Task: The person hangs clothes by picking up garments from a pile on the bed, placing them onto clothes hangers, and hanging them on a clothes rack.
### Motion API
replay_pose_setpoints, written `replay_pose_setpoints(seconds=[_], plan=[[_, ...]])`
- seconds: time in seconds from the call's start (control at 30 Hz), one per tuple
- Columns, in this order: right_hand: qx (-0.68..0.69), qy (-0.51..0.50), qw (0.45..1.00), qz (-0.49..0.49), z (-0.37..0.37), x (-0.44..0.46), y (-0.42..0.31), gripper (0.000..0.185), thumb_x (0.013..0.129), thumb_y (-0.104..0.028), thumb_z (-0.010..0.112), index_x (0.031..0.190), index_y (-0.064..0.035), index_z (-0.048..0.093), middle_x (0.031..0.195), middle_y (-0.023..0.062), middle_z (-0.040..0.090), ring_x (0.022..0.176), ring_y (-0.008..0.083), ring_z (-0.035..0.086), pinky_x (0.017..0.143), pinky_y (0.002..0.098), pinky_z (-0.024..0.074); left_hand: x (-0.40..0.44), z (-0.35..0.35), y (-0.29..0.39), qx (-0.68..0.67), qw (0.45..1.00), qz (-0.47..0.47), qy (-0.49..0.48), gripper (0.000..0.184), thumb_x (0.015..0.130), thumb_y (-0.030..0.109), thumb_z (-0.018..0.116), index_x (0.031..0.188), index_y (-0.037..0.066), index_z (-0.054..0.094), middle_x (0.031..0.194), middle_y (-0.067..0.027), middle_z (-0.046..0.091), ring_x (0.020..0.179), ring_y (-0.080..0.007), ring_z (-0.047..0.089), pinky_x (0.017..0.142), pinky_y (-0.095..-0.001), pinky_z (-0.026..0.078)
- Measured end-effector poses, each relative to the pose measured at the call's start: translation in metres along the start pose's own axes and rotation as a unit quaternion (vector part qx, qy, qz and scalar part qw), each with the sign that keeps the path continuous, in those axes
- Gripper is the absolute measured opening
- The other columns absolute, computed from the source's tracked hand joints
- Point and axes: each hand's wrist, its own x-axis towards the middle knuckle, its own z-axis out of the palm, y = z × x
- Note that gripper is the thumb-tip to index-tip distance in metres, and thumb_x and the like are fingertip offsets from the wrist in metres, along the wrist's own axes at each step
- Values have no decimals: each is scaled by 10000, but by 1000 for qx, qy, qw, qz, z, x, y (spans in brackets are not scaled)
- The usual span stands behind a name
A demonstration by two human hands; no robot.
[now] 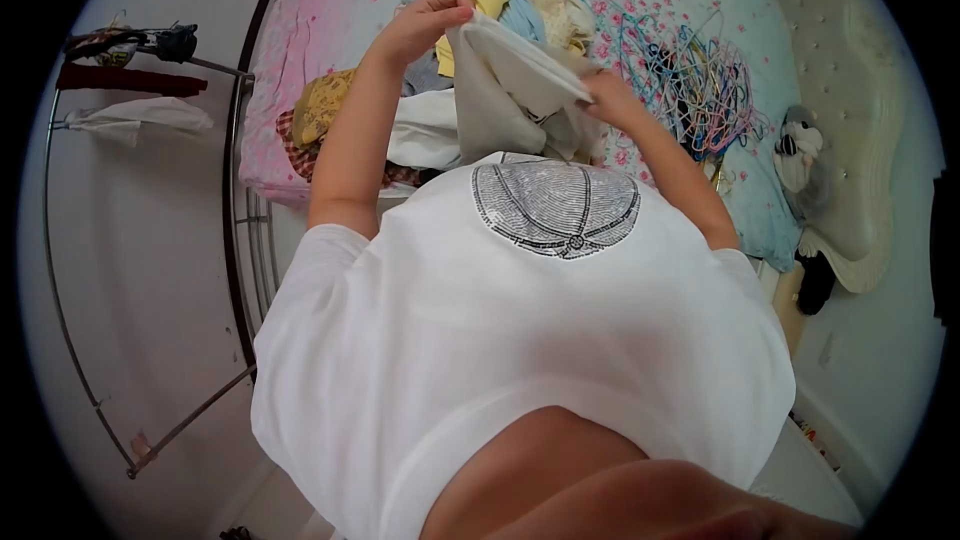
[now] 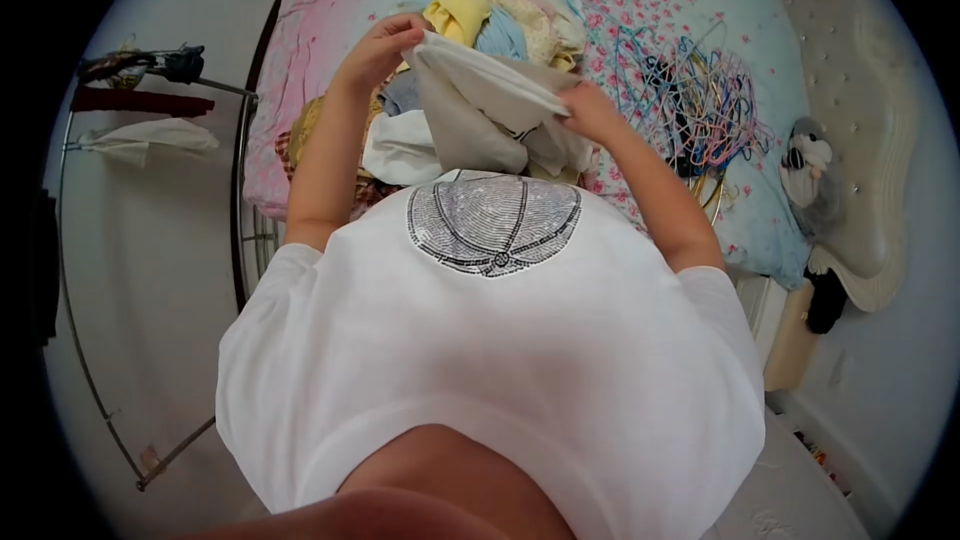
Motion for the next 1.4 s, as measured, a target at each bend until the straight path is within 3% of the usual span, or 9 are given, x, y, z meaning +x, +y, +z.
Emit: replay_pose_setpoints(seconds=[0.3, 0.5, 0.63, 0.8, 0.9, 1.1, 1.2, 1.3, 1.4], plan=[[73, 73, 992, 78, -62, -45, 31, 269, 747, -264, 623, 912, -57, 578, 737, 70, 570, 737, 194, 536, 767, 320, 399, 26, -28, -9, 362, 891, -195, -190, 270, 781, 257, 626, 942, 42, 596, 826, 15, 558, 798, -65, 494, 743, -217, 383], [380, 69, 899, 209, -68, -63, 51, 210, 729, -210, 625, 844, -54, 545, 778, 26, 493, 740, 109, 482, 663, 245, 415, 14, -24, -10, 98, 990, -8, -99, 305, 753, 244, 628, 993, 62, 579, 1020, 7, 504, 930, -90, 463, 842, -255, 351], [162, 19, 962, 218, -52, -58, 45, 158, 731, -176, 586, 822, -54, 545, 800, 30, 505, 750, 120, 489, 648, 264, 413, 5, -22, -6, 172, 981, -51, -79, 232, 769, 166, 574, 976, 62, 557, 1037, -7, 493, 905, -121, 478, 796, -266, 375], [440, 203, 833, 266, -33, -39, 43, 247, 816, -86, 443, 1054, -18, 437, 874, 44, 536, 776, 116, 498, 686, 243, 403, 11, -37, -31, 447, 884, -78, 113, 212, 734, 85, 518, 936, 21, 519, 851, -77, 571, 763, -180, 548, 671, -301, 431], [434, 275, 813, 275, -32, -27, 23, 247, 818, -83, 463, 1057, -26, 437, 887, 49, 537, 777, 109, 494, 687, 240, 405, 9, -28, -56, 583, 774, 70, 238, 218, 730, 73, 500, 942, 24, 511, 741, -111, 575, 662, -214, 579, 622, -356, 443], [138, -135, 952, 239, -30, -38, 41, 489, 713, -280, 638, 1105, -24, 492, 989, 169, 574, 872, 263, 565, 761, 345, 429, 4, -46, -89, 437, 866, -40, 242, 237, 782, 107, 494, 1001, 17, 509, 775, -118, 593, 659, -188, 586, 596, -327, 466], [89, -231, 931, 270, -18, -48, 44, 397, 758, -256, 600, 1067, -10, 561, 969, 154, 600, 893, 245, 565, 753, 348, 436, 7, -41, -87, 7, 966, -122, 229, 254, 797, 130, 508, 1023, 15, 524, 785, -97, 599, 669, -164, 575, 590, -292, 467], [473, 98, 775, 407, 11, -53, 61, 331, 826, -212, 524, 1102, -31, 544, 1004, 111, 601, 885, 212, 571, 736, 350, 447, 7, -43, -77, 55, 970, -168, 166, 240, 785, 167, 550, 980, 27, 565, 785, -78, 603, 700, -158, 569, 618, -279, 460], [669, 188, 634, 340, 10, -36, 54, 310, 869, -167, 465, 1131, -7, 507, 1038, 90, 581, 867, 172, 568, 719, 294, 450, 0, -44, -58, 444, 891, -90, 37, 201, 774, 187, 569, 891, 26, 589, 776, -75, 605, 724, -173, 572, 649, -289, 456]])
